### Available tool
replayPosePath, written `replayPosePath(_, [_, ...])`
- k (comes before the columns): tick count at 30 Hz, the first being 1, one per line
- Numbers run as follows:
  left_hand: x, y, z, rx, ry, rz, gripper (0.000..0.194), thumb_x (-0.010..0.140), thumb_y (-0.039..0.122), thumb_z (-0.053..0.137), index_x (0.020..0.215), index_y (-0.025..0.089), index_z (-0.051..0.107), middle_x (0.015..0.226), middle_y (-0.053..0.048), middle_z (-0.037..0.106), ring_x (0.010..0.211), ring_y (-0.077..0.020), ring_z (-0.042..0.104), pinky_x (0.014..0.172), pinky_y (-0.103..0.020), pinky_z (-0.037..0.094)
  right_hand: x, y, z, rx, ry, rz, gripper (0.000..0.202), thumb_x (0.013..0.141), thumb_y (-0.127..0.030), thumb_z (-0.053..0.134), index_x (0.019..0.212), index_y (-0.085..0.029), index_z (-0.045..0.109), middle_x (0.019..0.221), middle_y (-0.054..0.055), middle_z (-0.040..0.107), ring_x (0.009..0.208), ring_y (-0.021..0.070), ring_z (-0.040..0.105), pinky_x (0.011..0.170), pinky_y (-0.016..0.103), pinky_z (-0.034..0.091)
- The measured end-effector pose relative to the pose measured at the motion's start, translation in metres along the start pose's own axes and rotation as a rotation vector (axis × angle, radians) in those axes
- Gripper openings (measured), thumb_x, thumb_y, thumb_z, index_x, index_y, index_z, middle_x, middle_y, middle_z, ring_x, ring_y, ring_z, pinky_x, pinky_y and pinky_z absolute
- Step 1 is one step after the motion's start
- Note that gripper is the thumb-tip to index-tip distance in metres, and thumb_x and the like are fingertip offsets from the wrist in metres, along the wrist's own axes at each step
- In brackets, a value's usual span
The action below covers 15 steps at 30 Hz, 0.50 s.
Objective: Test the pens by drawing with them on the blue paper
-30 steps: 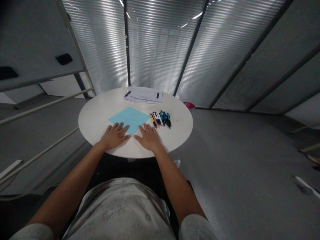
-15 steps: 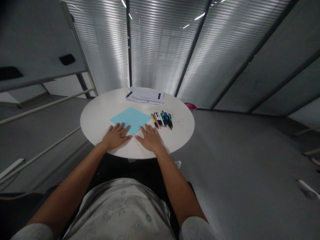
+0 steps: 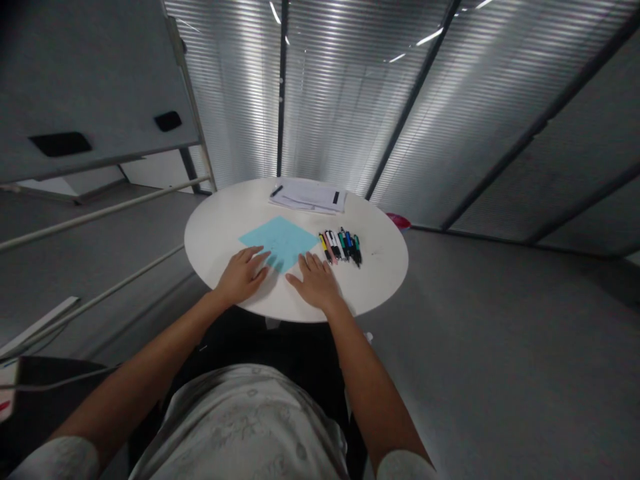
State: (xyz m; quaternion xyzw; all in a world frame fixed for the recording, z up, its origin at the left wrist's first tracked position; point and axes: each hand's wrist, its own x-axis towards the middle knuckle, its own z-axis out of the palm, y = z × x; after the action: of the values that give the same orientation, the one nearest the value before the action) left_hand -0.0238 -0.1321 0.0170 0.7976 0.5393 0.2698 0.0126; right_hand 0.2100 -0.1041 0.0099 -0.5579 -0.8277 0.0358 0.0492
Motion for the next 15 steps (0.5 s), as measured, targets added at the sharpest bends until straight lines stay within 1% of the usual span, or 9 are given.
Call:
replayPosePath(2, [-0.029,0.007,-0.01,-0.08,0.067,-0.001,0.035,0.093,0.029,0.043,0.119,0.018,0.065,0.118,-0.013,0.064,0.115,-0.0259,0.054,0.1,-0.044,0.04,0.0,0.001,0.001,-0.008,0.012,-0.001,0.089,0.091,-0.073,0.009,0.156,-0.013,0.018,0.162,0.012,0.015,0.15,0.0262,0.012,0.121,0.045,0.012])
replayPosePath(3, [-0.047,0.012,-0.015,-0.116,0.065,0.0,0.031,0.092,0.026,0.044,0.11,0.017,0.067,0.109,-0.012,0.066,0.107,-0.0249,0.057,0.097,-0.043,0.042,0.0,0.001,0.002,-0.014,0.013,0.001,0.089,0.091,-0.073,0.01,0.156,-0.012,0.018,0.163,0.012,0.015,0.15,0.0265,0.012,0.121,0.045,0.012])
replayPosePath(5, [-0.086,0.02,-0.027,-0.214,0.002,0.0,0.025,0.089,0.021,0.046,0.101,0.017,0.068,0.098,-0.01,0.067,0.099,-0.0224,0.059,0.092,-0.04,0.045,0.001,0.002,0.003,-0.027,0.01,-0.004,0.086,0.092,-0.071,0.011,0.156,-0.014,0.017,0.163,0.011,0.016,0.15,0.0274,0.013,0.121,0.046,0.013])
replayPosePath(7, [-0.122,0.026,-0.041,-0.341,-0.146,-0.056,0.024,0.088,0.017,0.044,0.094,0.018,0.068,0.092,-0.008,0.067,0.091,-0.0188,0.06,0.084,-0.033,0.047,0.001,0.003,0.004,-0.045,0.015,-0.017,0.082,0.093,-0.069,0.014,0.157,-0.017,0.016,0.162,0.011,0.018,0.15,0.028,0.015,0.12,0.047,0.016])
replayPosePath(9, [-0.152,0.027,-0.06,-0.438,-0.342,-0.129,0.025,0.084,0.013,0.044,0.091,0.018,0.068,0.086,-0.006,0.067,0.079,-0.0157,0.061,0.075,-0.028,0.048,0.002,0.005,0.006,-0.066,0.028,-0.034,0.079,0.094,-0.067,0.015,0.157,-0.018,0.017,0.161,0.01,0.021,0.149,0.0283,0.017,0.12,0.048,0.017])
replayPosePath(11, [-0.177,0.02,-0.085,-0.536,-0.61,-0.07,0.023,0.079,0.012,0.048,0.089,0.018,0.068,0.088,-0.005,0.069,0.079,-0.0157,0.062,0.076,-0.026,0.047,0.003,0.007,0.009,-0.084,0.047,-0.041,0.077,0.095,-0.066,0.016,0.157,-0.019,0.016,0.161,0.011,0.023,0.149,0.0286,0.019,0.119,0.049,0.019])
replayPosePath(12, [-0.188,0.014,-0.099,-0.602,-0.741,-0.085,0.024,0.079,0.013,0.048,0.089,0.019,0.069,0.087,-0.004,0.069,0.077,-0.015,0.062,0.074,-0.025,0.047,0.004,0.009,0.01,-0.094,0.053,-0.046,0.077,0.095,-0.065,0.016,0.157,-0.019,0.017,0.16,0.011,0.024,0.149,0.029,0.02,0.119,0.05,0.02])
replayPosePath(13, [-0.199,0.006,-0.113,-0.65,-0.827,-0.158,0.024,0.079,0.014,0.047,0.088,0.019,0.069,0.083,-0.003,0.069,0.074,-0.0145,0.062,0.07,-0.024,0.046,0.004,0.01,0.012,-0.105,0.06,-0.05,0.077,0.095,-0.064,0.017,0.156,-0.018,0.018,0.16,0.013,0.025,0.148,0.0295,0.021,0.118,0.051,0.022])
replayPosePath(15, [-0.224,-0.015,-0.14,-0.7,-0.91,-0.398,0.023,0.078,0.018,0.047,0.084,0.018,0.069,0.069,-0.001,0.065,0.063,-0.0136,0.058,0.06,-0.022,0.043,0.006,0.014,0.015,-0.129,0.069,-0.068,0.075,0.096,-0.063,0.017,0.155,-0.017,0.022,0.159,0.014,0.026,0.148,0.0309,0.022,0.117,0.053,0.024])
